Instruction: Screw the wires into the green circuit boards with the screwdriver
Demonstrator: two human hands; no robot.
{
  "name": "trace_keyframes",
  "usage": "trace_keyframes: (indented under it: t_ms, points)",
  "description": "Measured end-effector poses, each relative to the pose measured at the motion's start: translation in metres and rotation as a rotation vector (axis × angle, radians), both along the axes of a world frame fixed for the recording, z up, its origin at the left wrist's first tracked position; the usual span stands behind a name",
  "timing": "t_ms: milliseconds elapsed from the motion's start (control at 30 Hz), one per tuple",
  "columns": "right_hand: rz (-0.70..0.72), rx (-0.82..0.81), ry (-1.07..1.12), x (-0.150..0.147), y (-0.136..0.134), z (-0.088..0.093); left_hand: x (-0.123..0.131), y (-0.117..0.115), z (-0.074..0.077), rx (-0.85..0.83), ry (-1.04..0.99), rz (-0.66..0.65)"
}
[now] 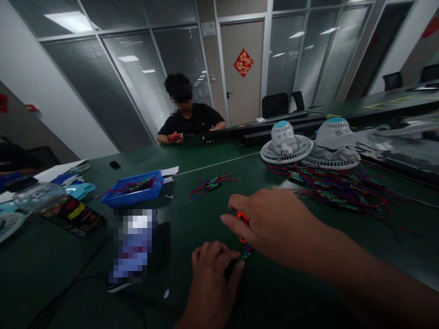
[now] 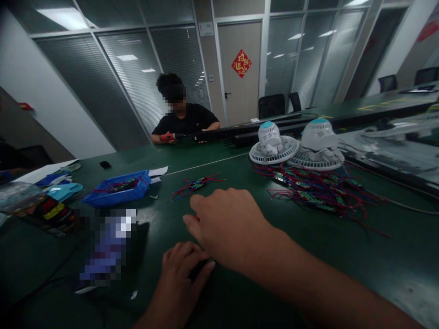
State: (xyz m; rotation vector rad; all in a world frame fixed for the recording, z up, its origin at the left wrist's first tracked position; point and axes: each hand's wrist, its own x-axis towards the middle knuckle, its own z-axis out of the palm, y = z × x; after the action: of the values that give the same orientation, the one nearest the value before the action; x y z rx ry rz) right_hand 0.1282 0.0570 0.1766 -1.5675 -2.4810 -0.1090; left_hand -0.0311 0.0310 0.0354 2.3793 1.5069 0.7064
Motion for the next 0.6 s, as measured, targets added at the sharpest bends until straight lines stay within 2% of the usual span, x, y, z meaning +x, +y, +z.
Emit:
trace_keyframes:
  t_ms: [600]
  points:
    - [0.059, -0.080, 0.177, 0.0011, -0.0033, -0.0001, -0.0071, 0.0024, -0.0070, 0.034, 0.027, -0.031]
